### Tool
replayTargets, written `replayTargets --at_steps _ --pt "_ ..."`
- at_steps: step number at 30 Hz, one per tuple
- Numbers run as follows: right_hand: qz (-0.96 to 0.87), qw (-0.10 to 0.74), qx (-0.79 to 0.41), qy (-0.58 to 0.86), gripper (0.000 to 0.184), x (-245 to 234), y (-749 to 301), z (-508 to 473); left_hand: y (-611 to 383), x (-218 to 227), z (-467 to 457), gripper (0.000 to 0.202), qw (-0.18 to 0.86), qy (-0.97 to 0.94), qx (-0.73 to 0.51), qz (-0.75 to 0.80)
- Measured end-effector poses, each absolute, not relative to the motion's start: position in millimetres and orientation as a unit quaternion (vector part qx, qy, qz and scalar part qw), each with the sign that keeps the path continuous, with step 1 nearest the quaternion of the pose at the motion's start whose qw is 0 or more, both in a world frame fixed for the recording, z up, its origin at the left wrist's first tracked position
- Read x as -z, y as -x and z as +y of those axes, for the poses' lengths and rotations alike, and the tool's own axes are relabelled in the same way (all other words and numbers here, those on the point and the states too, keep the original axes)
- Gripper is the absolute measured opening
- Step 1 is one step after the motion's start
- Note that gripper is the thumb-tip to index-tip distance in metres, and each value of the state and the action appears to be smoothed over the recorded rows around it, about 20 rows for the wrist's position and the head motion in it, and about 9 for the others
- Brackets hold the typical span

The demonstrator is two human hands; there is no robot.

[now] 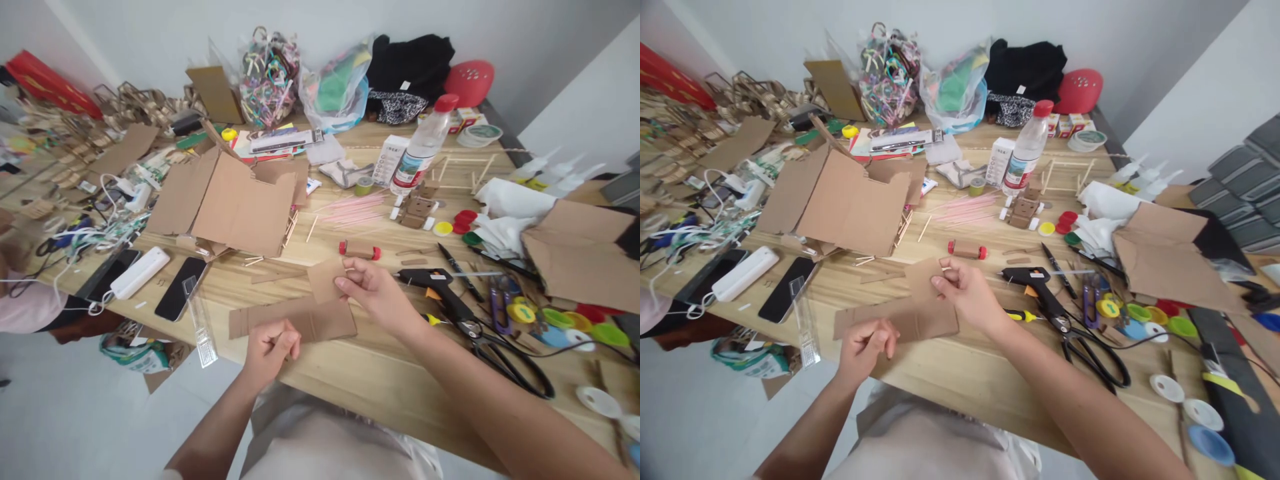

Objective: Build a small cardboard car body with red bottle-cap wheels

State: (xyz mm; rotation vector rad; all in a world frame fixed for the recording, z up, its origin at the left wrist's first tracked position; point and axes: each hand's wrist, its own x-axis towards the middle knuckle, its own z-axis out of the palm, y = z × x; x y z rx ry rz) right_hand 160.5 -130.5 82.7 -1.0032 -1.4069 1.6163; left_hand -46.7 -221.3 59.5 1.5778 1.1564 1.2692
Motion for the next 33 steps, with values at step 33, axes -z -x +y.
replayTargets --at_steps 33 --pt "-0.614 0.385 -0.475 0.498 0.004 -71 -191 -233 -4 -41 -224 0.057 0.549 -0.531 -0.399 0.507"
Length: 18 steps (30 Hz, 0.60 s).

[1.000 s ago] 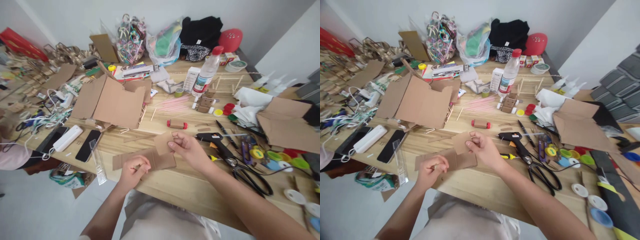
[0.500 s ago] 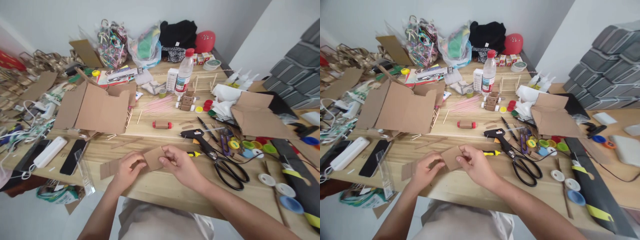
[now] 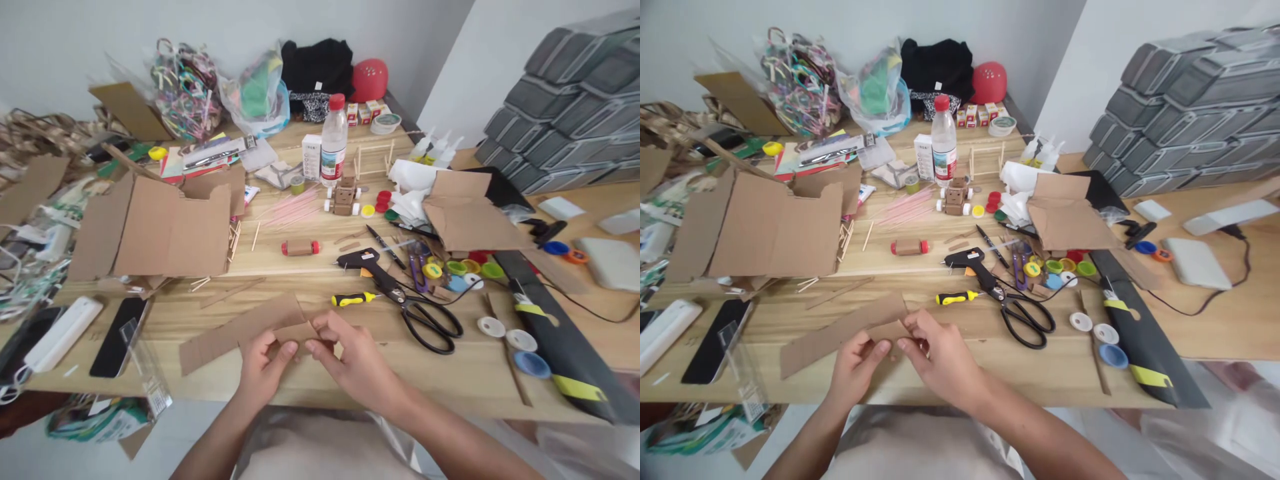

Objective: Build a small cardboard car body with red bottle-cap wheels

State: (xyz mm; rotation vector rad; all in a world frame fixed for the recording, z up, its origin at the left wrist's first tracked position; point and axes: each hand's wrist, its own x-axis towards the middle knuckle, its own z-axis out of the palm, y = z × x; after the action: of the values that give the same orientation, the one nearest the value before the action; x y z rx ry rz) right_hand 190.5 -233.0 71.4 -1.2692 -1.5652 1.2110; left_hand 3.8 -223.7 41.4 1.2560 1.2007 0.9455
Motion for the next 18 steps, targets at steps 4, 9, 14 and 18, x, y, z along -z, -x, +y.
replayTargets --at_steps 4,9,14,18 --pt "-0.636 0.381 -0.396 0.541 0.02 -69 -213 -238 -6 -51 -219 0.058 0.564 -0.495 -0.416 0.513" --pt "-0.649 0.342 -0.233 0.639 0.041 -69 -260 -251 -3 -58 -214 0.06 0.542 -0.456 -0.458 0.537" --pt "-0.658 0.282 -0.075 0.694 0.018 -60 -314 -265 -4 -58 -208 0.056 0.526 -0.436 -0.488 0.543" --pt "-0.692 0.169 -0.007 0.702 0.015 -53 -339 -268 -16 -59 -205 0.05 0.558 -0.428 -0.486 0.52"
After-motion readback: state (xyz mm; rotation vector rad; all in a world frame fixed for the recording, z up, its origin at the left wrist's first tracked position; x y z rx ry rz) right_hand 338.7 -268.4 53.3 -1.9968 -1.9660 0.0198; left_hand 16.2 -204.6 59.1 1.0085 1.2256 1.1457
